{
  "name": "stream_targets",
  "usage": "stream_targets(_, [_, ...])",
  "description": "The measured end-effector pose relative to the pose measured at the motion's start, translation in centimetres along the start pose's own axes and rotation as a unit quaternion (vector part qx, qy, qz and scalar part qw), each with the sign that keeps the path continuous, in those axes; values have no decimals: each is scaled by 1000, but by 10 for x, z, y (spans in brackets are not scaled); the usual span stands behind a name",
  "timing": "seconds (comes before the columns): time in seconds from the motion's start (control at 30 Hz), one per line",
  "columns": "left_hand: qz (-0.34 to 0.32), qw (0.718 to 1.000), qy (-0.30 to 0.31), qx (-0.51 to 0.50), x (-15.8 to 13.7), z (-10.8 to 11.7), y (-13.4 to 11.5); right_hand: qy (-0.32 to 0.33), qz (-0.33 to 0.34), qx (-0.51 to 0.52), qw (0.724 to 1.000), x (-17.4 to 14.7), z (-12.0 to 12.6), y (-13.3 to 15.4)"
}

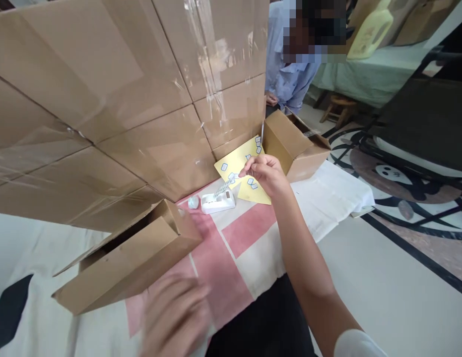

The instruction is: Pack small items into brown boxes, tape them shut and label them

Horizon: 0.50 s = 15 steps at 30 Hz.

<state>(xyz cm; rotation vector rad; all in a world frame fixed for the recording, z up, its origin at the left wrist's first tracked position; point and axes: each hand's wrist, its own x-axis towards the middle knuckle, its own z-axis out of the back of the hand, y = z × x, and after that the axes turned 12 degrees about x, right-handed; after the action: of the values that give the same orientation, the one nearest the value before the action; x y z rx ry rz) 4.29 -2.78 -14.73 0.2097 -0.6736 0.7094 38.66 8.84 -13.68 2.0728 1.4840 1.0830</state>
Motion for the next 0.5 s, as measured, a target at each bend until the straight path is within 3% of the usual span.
stream_targets(0.07, [-82, 992, -88, -44, 33, -49, -22, 2, 11, 10, 1000, 1, -1, 0])
stream_targets(0.1, [-75, 989, -119, -51, 54, -74, -27, 1, 13, 12, 1000, 1, -2, 0])
stream_targets(0.17, [41, 990, -134, -29, 93, -120, -25, -6, 12, 18, 1000, 1, -2, 0])
stream_targets(0.23, [99, 985, -141, -5, 119, -149, -12, -14, 12, 26, 1000, 1, -2, 0])
stream_targets(0.33, [109, 981, -160, 15, 127, -162, 5, -23, 10, 31, 999, 1, -1, 0])
stream_targets(0.5, [91, 981, -172, 9, 108, -167, 15, -36, 13, 40, 998, 1, 2, -4])
